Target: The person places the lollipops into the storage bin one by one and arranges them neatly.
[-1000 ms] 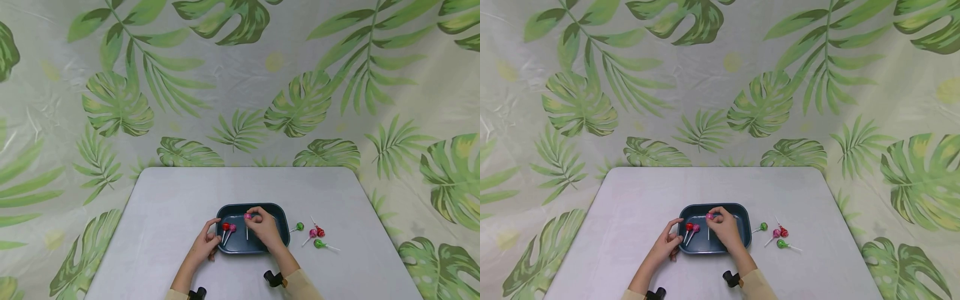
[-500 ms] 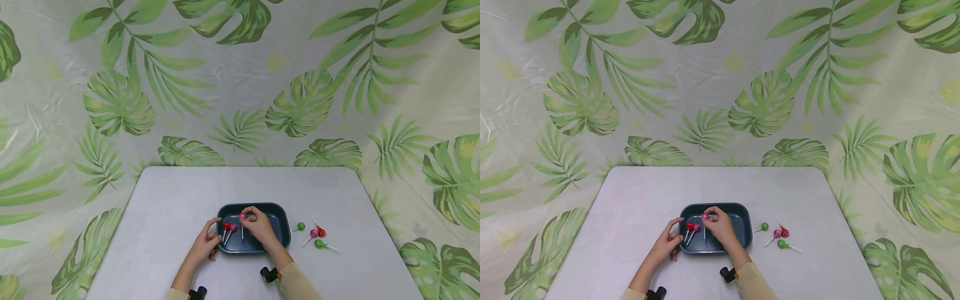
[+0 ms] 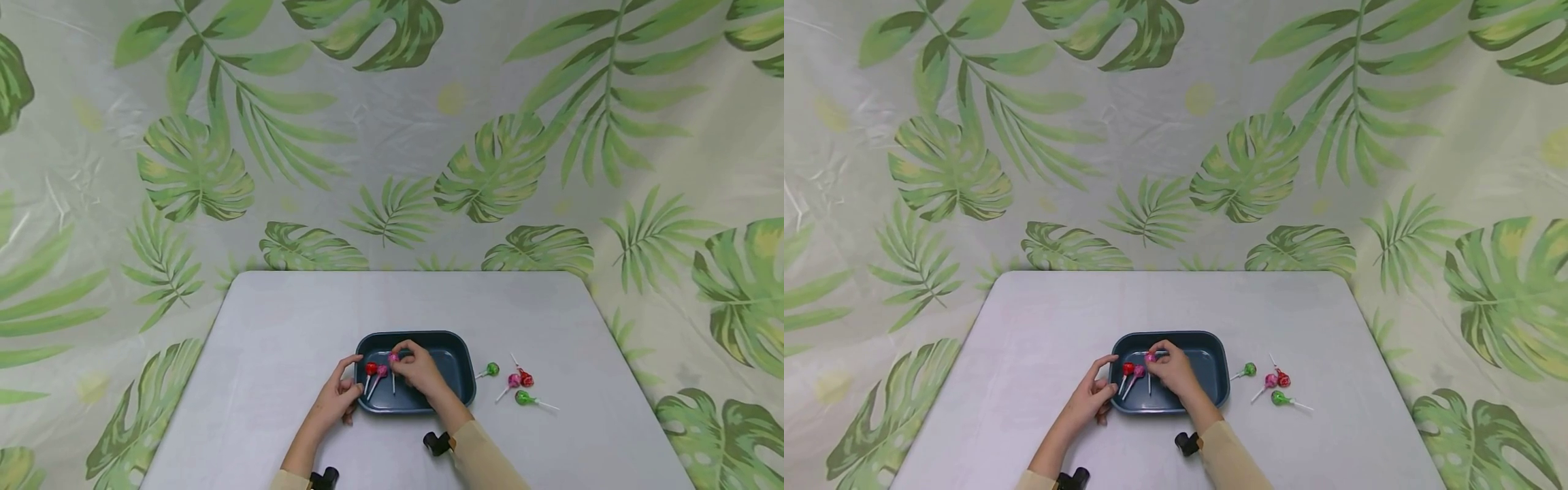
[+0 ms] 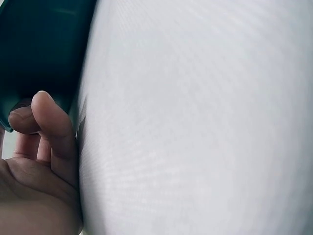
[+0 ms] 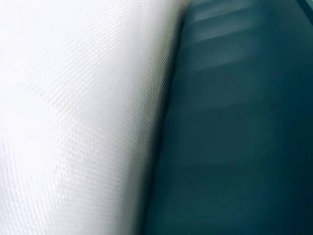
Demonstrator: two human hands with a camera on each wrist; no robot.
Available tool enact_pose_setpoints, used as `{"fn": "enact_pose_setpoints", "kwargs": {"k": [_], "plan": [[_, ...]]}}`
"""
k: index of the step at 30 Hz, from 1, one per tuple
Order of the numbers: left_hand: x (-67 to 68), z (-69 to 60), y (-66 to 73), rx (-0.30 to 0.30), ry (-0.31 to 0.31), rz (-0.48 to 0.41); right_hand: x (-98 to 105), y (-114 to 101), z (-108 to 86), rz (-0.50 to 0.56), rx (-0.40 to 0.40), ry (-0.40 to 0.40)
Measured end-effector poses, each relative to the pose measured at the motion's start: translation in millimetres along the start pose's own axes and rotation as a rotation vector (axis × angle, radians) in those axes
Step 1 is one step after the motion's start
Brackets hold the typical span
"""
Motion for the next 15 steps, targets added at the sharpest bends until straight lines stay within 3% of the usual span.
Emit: {"fn": "enact_pose_setpoints", "kwargs": {"k": [7, 15], "plan": [[-0.7, -2.1, -0.4, 0.02, 0.018, 0.013, -3.3, 4.5, 0.6, -0.007, -0.053, -0.058], [-0.2, -0.3, 2.5, 0.028, 0.024, 0.021, -3.8, 4.3, 1.8, -0.036, -0.076, -0.052]]}}
Point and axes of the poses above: each hand's wrist, its own z-axis towards the middle knuckle, its own x-axis out of the back of the hand, y = z × x, the point moved 2 cm from there along z, towards the middle knuckle, and after that the axes turned 6 degrees about -y, right-handed, at the moved point
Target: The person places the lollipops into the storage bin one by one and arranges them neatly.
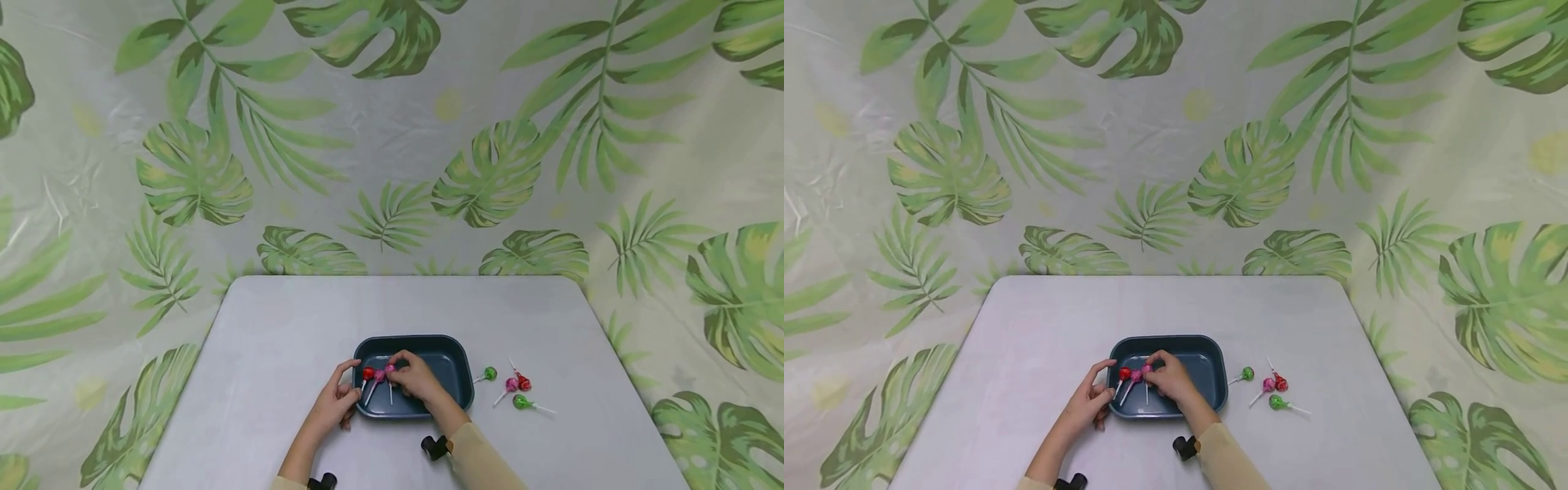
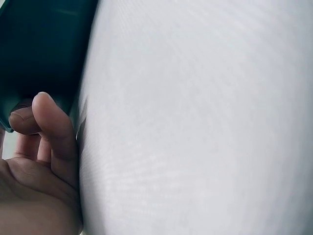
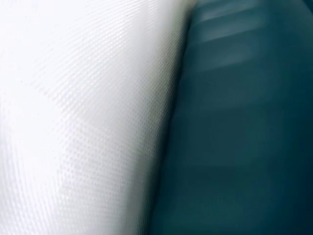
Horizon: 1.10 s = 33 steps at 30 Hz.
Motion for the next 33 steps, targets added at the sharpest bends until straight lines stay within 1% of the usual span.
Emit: {"fn": "enact_pose_setpoints", "kwargs": {"k": [15, 23, 30, 33], "plan": [[-0.4, 0.3, -0.7, 0.0, 0.008, -0.004, -2.4, -0.3, -1.5, -0.02, -0.005, -0.007], [0.0, 0.9, -0.2, 0.007, 0.005, -0.002, -1.8, -2.1, -2.6, -0.035, 0.012, -0.001], [-0.5, 0.6, 0.2, -0.004, -0.004, -0.003, 0.3, -1.4, -1.5, -0.047, -0.008, 0.006], [0.0, 0.2, 0.6, 0.0, -0.002, -0.006, 1.8, -2.8, -3.0, -0.061, -0.015, 0.015]]}}
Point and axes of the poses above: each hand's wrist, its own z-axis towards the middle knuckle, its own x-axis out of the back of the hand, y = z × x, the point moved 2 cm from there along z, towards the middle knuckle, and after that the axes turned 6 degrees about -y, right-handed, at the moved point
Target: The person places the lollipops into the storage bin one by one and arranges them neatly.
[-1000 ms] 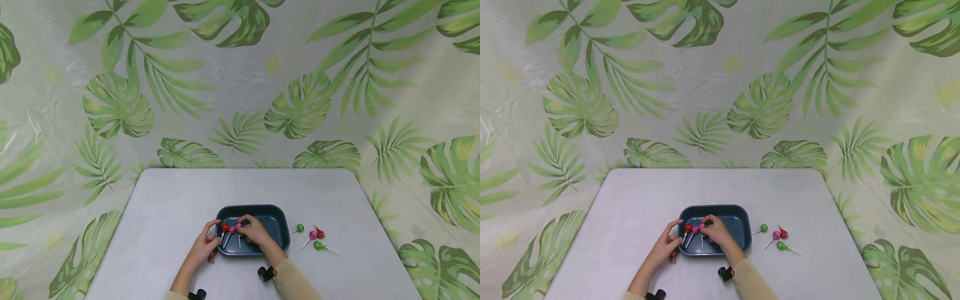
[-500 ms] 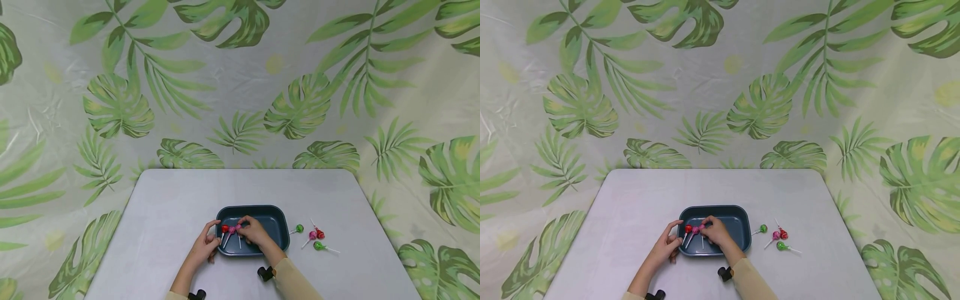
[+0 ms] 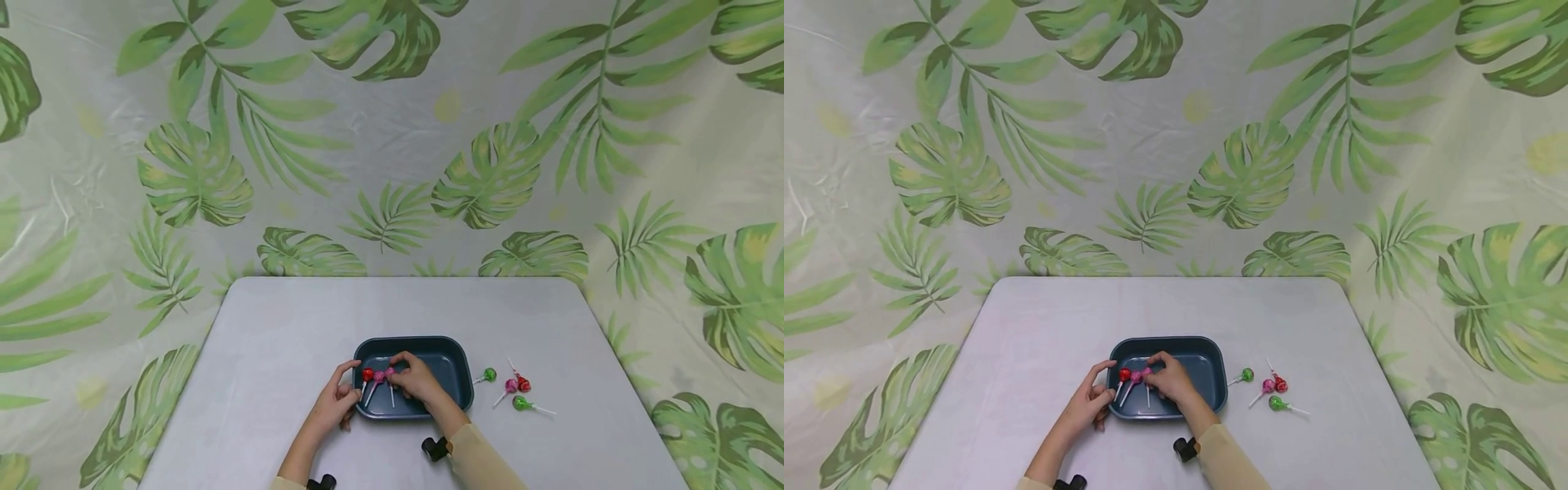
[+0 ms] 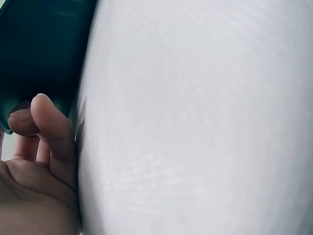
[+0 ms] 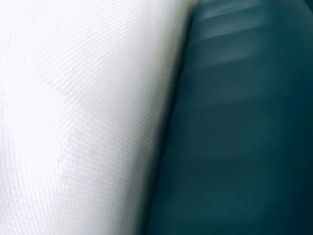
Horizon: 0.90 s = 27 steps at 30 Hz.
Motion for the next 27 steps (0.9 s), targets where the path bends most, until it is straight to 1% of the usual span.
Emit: {"fn": "enact_pose_setpoints", "kwargs": {"k": [3, 7, 11, 15, 18, 22, 27], "plan": [[0.3, 0.1, -0.4, -0.001, 0.004, 0.005, 2.5, -2.1, -2.0, -0.016, 0.012, 0.026], [0.0, 0.9, -1.4, -0.006, -0.005, 0.008, 6.0, -5.0, -5.0, -0.029, 0.045, 0.058], [-0.4, 1.3, -3.8, -0.013, -0.013, 0.002, 9.8, -8.0, -8.6, -0.02, 0.084, 0.082], [-0.8, 1.4, -5.4, -0.015, -0.02, 0.003, 16.3, -14.0, -16.1, 0.02, 0.136, 0.125], [-0.8, 1.6, -6.1, -0.015, -0.024, 0.01, 21.9, -18.2, -22.7, 0.061, 0.169, 0.143], [0.1, 1.0, -6.1, -0.026, -0.022, 0.024, 29.9, -21.4, -29.5, 0.088, 0.21, 0.169], [0.9, 0.8, -4.1, -0.026, -0.01, 0.033, 42.2, -24.1, -37.4, 0.106, 0.235, 0.229]]}}
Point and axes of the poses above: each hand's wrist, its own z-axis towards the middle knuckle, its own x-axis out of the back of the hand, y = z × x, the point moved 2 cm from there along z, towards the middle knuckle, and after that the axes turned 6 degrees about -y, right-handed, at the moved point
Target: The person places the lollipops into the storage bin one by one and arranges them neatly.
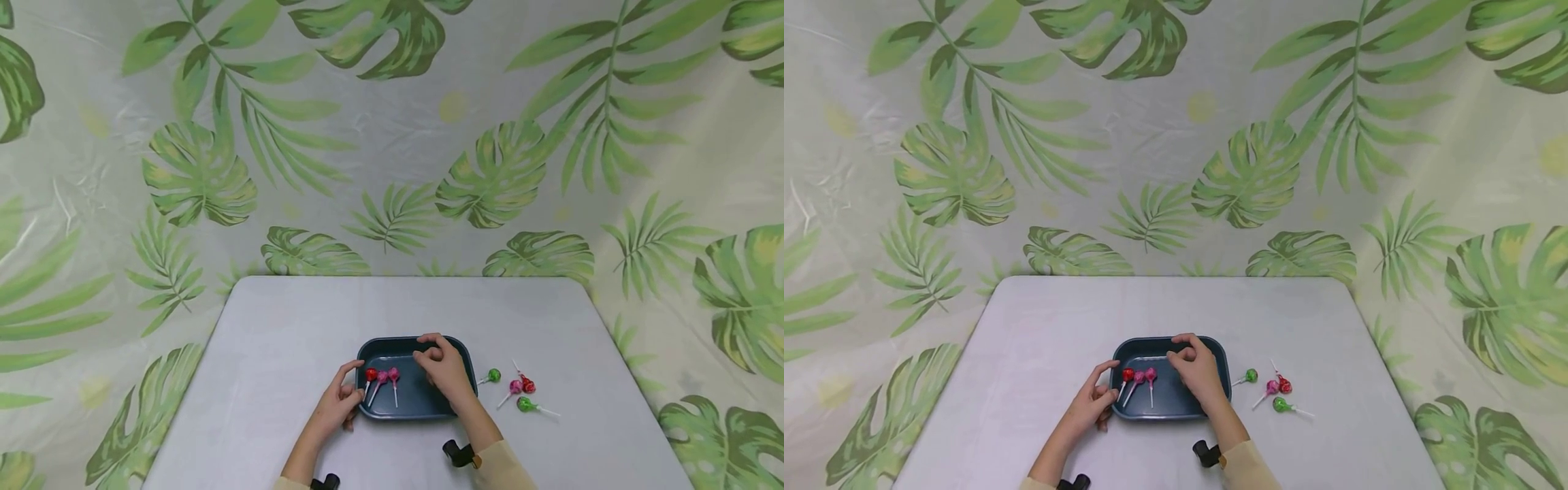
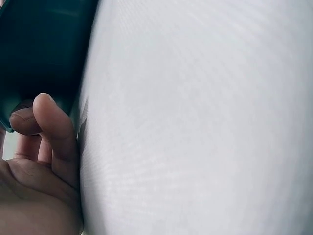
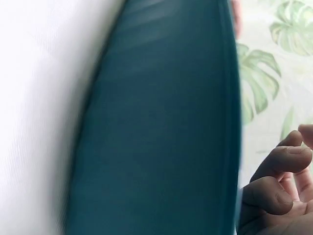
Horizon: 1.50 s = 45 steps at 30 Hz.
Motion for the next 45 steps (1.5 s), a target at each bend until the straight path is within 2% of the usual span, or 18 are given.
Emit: {"fn": "enact_pose_setpoints", "kwargs": {"k": [11, 22, 32, 38, 45], "plan": [[-0.2, -1.2, 2.6, 0.016, 0.008, -0.038, 37.8, -3.0, -8.6, 0.032, 0.017, 0.099], [0.9, 1.4, -1.6, 0.014, -0.007, -0.029, 77.6, 5.9, -11.5, 0.015, -0.004, 0.206], [0.7, 2.3, 2.9, 0.018, -0.001, -0.033, 110.0, 10.4, -20.6, 0.019, -0.084, 0.26], [0.5, 1.4, 3.7, 0.017, 0.003, -0.042, 115.5, 23.8, -26.8, 0.052, -0.091, 0.303], [-0.7, 0.3, 2.6, 0.027, 0.003, -0.037, 109.5, 51.9, -35.7, 0.07, -0.116, 0.391]]}}
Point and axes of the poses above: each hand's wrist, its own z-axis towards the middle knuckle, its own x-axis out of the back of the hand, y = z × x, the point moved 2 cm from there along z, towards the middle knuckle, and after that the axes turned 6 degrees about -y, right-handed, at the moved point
